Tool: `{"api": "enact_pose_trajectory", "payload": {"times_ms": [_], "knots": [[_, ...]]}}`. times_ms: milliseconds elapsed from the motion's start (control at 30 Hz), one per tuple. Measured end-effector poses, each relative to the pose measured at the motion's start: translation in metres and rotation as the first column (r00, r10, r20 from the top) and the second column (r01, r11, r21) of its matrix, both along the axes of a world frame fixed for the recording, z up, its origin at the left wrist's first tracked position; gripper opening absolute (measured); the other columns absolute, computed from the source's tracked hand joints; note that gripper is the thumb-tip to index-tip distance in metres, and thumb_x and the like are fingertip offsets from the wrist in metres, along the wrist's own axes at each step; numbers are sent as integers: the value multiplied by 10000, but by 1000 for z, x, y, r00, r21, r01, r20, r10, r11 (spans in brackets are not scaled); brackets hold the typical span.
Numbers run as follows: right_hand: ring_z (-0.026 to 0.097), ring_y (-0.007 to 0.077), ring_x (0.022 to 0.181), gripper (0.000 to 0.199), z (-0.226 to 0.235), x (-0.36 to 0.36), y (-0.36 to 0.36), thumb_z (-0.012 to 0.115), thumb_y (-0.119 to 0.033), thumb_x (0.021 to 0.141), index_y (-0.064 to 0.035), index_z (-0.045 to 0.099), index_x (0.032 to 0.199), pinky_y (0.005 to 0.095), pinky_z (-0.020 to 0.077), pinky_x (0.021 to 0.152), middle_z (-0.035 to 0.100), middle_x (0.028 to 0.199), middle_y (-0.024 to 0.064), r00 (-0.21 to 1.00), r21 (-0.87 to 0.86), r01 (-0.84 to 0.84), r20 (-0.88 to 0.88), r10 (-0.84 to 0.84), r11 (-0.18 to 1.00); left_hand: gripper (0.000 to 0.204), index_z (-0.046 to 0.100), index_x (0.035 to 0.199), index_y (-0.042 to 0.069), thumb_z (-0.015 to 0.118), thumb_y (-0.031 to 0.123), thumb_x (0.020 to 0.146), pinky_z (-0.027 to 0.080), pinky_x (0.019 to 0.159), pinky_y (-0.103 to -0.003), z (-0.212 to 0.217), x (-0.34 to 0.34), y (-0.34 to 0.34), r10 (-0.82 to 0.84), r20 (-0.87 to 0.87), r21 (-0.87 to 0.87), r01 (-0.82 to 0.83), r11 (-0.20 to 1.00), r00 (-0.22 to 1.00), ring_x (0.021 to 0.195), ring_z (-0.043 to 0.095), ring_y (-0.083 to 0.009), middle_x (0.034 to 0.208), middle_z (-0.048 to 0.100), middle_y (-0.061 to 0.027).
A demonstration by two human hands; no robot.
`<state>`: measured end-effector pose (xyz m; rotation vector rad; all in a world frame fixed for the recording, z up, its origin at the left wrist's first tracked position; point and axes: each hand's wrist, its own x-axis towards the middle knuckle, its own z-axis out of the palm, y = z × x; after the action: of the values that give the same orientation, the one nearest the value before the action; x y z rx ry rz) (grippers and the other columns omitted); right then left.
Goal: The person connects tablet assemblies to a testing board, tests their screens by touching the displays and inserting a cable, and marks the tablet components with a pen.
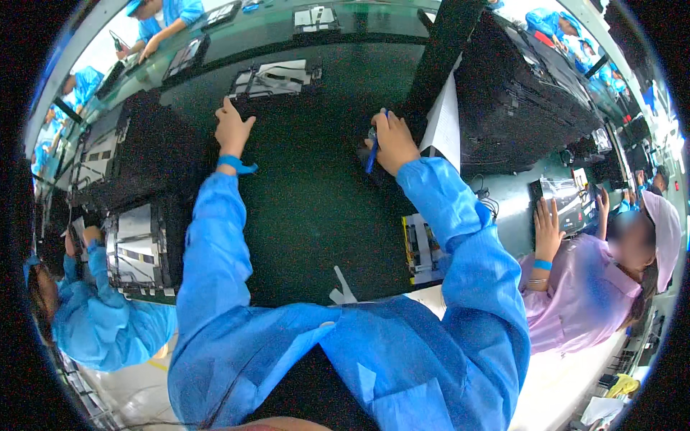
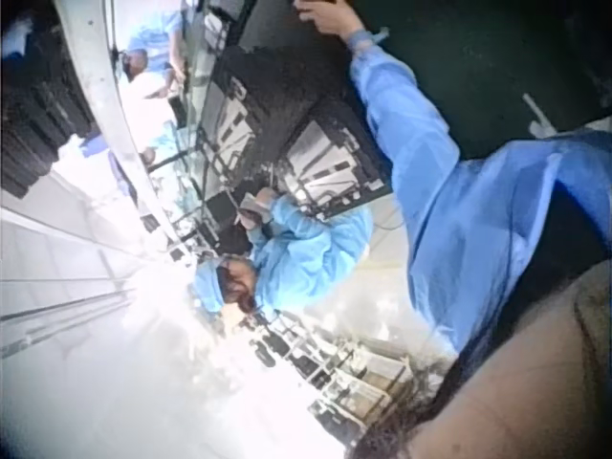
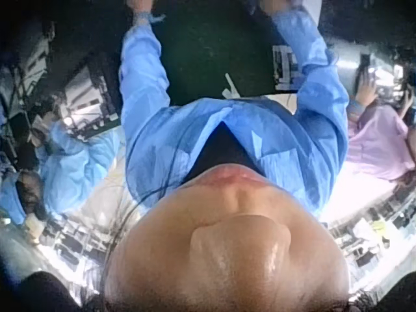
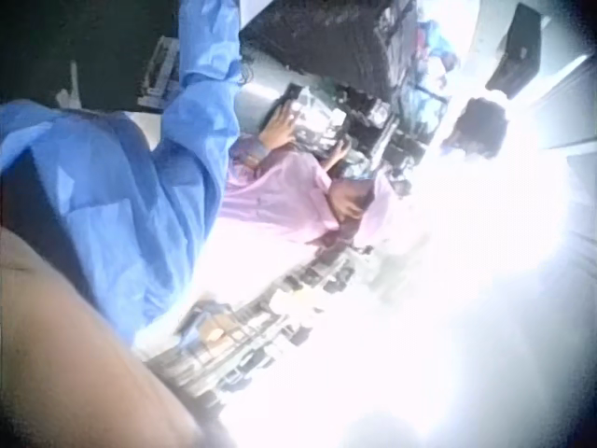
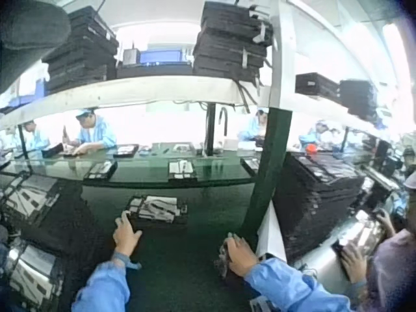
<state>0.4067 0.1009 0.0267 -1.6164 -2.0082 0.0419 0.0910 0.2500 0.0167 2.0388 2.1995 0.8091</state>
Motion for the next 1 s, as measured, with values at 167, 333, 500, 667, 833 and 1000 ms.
{"api": "enact_pose_trajectory", "payload": {"times_ms": [167, 333, 500, 667, 833, 1000], "knots": [[433, 414, 1173, 491, -16, 2, 4, 620, -64, 790, 43, 374, 1200, 494, 287, 1059, 534, 1106, 218, 997, -11, 21, 79, -20, 1000, 406, 431, 1131, 6, 571, 157, 782, 479, 738, -489, -6, 33, -31, -166, 326, 63, 154, 986, 931, 826, 611, -415, 890, 622, -244], [465, 383, 1159, 550, -13, 0, 8, 618, -89, 805, 26, 338, 1264, 441, 333, 1026, 523, 1144, 201, 999, -92, 17, -49, -21, 996, 202, 468, 1024, 25, 413, 183, 911, 486, 696, -451, -31, 68, -64, -539, 522, 171, 538, 825, 661, 776, 639, -366, 809, 679, -135], [533, 361, 1098, 520, 59, -21, -32, 627, -166, 842, 17, 367, 1253, 339, 378, 974, 538, 1180, 220, 967, 98, -6, -252, 31, 995, 255, 508, 944, 20, 493, 272, 914, 453, 640, -443, 30, 86, -106, -577, 635, 51, 717, 695, 514, 740, 605, -378, 787, 650, -151], [563, 193, 780, 642, 114, -54, -81, 345, -519, 901, 12, 414, 1253, 304, 425, 784, 609, 943, 153, 674, 183, 30, -730, 116, 983, 270, 520, 964, 15, 505, 280, 914, 435, 663, -428, 63, 90, -138, -797, 506, 372, 750, 546, 329, 801, 567, -381, 860, 578, -201], [549, 155, 747, 332, 117, -60, -110, 454, -309, 905, 4, 498, 1005, 267, 444, 701, 587, 856, 113, 592, 322, -121, -736, 329, 939, 188, 521, 988, 50, 541, 216, 901, 432, 681, -374, 95, 88, -171, -886, 375, 409, 809, 423, 274, 786, 542, -301, 859, 498, -128], [552, 152, 753, 277, 117, -62, -116, 466, -248, 908, 18, 516, 966, 274, 447, 721, 588, 854, 114, 485, 321, -204, -788, 380, 925, 165, 534, 982, 64, 574, 182, 875, 425, 670, -365, 101, 90, -180, -866, 465, 430, 808, 403, 184, 760, 526, -283, 833, 485, -111]]}}
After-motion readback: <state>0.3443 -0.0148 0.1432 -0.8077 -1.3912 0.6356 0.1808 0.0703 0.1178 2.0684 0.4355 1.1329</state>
